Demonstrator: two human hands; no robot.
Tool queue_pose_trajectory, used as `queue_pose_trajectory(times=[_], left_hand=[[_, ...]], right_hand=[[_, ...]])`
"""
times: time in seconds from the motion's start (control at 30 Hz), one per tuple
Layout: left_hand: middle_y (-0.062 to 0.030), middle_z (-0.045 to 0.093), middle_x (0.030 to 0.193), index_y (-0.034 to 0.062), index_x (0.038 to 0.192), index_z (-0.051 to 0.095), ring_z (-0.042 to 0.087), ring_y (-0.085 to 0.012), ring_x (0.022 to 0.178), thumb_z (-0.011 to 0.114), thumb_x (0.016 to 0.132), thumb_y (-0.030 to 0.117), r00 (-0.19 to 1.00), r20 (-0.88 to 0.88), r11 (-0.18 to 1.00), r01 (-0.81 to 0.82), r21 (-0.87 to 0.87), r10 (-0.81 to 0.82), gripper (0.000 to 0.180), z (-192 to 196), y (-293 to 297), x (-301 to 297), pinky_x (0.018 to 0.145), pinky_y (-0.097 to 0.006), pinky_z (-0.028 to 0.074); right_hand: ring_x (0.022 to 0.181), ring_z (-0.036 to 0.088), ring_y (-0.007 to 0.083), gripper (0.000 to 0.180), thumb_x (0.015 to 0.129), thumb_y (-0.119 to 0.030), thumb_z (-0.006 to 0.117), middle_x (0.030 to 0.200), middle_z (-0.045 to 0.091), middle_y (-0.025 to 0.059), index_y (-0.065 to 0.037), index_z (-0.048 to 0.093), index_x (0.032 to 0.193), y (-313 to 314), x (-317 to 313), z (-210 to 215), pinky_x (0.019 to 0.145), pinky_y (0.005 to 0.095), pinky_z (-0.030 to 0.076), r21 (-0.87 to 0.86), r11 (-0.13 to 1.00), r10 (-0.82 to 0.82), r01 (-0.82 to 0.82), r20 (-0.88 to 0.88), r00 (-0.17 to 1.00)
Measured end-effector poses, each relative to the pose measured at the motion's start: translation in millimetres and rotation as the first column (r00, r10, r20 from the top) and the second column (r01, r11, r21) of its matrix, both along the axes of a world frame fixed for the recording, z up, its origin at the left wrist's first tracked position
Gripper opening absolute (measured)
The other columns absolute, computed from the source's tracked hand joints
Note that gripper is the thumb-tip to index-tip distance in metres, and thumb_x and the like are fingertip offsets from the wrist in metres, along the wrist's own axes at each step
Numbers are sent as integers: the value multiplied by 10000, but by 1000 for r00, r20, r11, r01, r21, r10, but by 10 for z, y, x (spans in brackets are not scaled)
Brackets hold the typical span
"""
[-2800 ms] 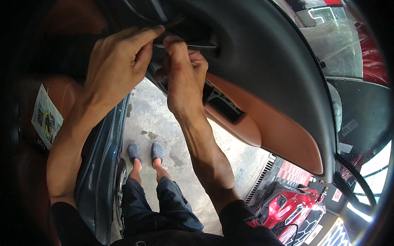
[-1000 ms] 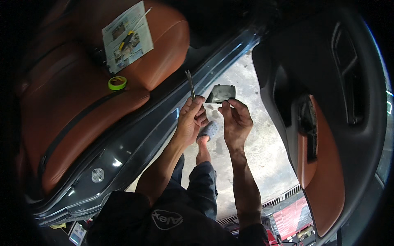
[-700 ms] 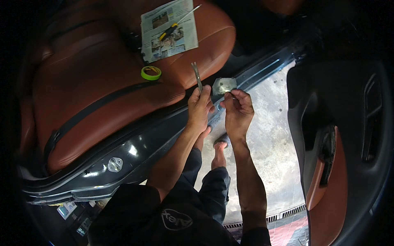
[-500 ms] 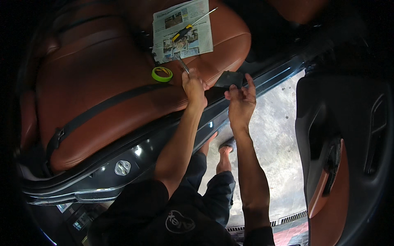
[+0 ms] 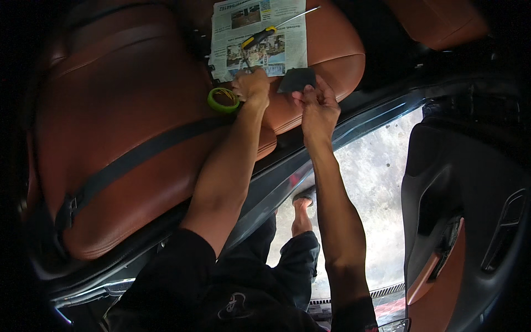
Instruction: The person uses a metal pry tool to remove a small trim piece from the car door panel. They then use a screwdriver to remove a screw from the door handle area. Finally, the person aligns and snaps the door panel back into place, securing it.
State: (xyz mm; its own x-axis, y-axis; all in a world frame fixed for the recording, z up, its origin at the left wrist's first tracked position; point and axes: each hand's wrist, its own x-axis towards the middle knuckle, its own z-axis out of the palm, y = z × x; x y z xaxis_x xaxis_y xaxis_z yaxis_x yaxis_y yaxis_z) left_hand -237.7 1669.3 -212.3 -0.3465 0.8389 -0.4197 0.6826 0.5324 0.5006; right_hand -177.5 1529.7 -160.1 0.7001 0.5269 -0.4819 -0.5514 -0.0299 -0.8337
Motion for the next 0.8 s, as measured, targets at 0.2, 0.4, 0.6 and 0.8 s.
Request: queue_pose_trajectory(times=[0.2,0.4,0.6,0.8], left_hand=[[-251,645,1217,-52,1266,621,626,-401,1110,506,1008,198,823,567,964,-177,199,34,377,189,-277,-46,994,-496,487],[-193,684,904,-83,982,669,636,-290,831,484,1012,181,826,560,839,-343,423,56,324,-120,87,91,796,-405,505],[-270,707,903,-31,930,683,699,-480,857,521,984,152,953,-169,637,296,712,-253,251,-369,1584,-191,764,-559,525],[-94,653,1155,117,967,790,527,-324,1120,623,927,246,9,-954,337,937,-97,-300,215,-401,2642,-750,942,-511,402]], right_hand=[[861,726,169,359,1027,-55,618,1047,686,98,49,553,1365,343,156,-154,784,284,610,-5,1000,25,-25,-16,1000],[833,740,159,332,1019,-75,599,1006,741,152,30,608,1334,400,366,-461,702,304,578,-242,962,223,-125,433,873],[748,722,141,323,1028,-78,597,929,731,127,28,607,1332,345,373,-575,664,297,582,-234,964,222,-124,458,861],[658,662,90,320,1033,-78,607,865,697,65,12,592,1339,307,388,-850,587,263,565,-170,980,175,-103,491,854]])
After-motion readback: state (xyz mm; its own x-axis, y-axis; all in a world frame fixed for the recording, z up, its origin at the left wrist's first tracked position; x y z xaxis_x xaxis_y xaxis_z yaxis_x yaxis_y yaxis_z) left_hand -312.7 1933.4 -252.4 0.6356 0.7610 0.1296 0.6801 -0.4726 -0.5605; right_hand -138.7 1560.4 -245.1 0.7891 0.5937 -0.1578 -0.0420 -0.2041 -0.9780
